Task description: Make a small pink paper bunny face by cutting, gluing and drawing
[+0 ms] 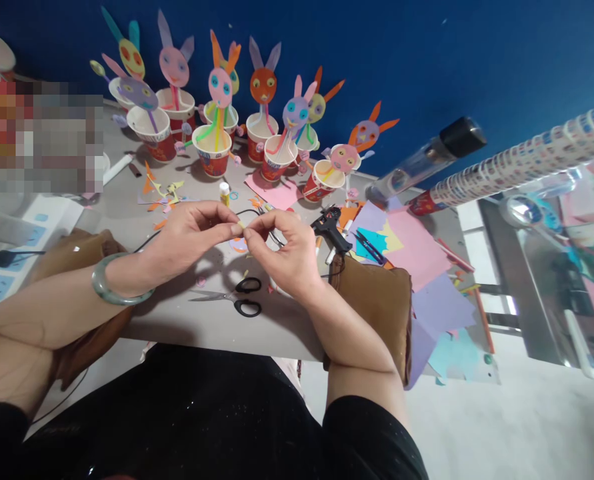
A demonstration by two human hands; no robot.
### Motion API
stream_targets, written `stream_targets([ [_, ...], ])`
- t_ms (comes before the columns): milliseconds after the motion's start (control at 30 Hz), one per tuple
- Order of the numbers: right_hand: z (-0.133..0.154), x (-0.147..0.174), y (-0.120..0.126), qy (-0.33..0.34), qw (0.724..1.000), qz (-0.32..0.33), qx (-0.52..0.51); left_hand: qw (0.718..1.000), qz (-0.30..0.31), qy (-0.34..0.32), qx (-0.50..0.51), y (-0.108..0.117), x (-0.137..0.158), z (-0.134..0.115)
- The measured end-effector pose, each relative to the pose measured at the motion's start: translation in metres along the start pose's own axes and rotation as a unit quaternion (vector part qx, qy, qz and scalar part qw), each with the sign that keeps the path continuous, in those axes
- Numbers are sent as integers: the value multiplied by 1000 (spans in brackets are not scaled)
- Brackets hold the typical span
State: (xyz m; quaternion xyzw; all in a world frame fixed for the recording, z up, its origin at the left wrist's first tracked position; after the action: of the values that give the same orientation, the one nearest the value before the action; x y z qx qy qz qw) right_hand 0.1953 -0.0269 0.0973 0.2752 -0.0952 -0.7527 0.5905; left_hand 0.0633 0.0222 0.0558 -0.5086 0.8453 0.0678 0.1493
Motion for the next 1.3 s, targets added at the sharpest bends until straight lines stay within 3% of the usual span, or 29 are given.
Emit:
stream_targets([
  [367,-7,-3,2,15,997,19,-77,992,20,52,116,-10,3,12],
  [533,-2,-3,2,39,994,34,-98,991,13,67,117,-9,3,13],
  [933,5,-3,3,93,994,56,5,998,35,30,36,-7,3,8],
  [1300,25,2,5,180,976,53,107,999,43,15,19,-8,2,0],
])
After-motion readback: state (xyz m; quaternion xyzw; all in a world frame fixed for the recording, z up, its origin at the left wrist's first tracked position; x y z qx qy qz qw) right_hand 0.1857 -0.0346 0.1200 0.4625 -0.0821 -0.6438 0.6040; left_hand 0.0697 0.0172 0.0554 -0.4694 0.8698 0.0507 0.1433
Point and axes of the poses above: each hand's wrist, its own x-axis away from the middle knuckle, its own y-axis out of the back of the hand, z = x × y, the point moved 10 cm from there along -x, towards the middle knuckle, and after that the axes turned 15 degrees about -y, right-handed, at the moved point
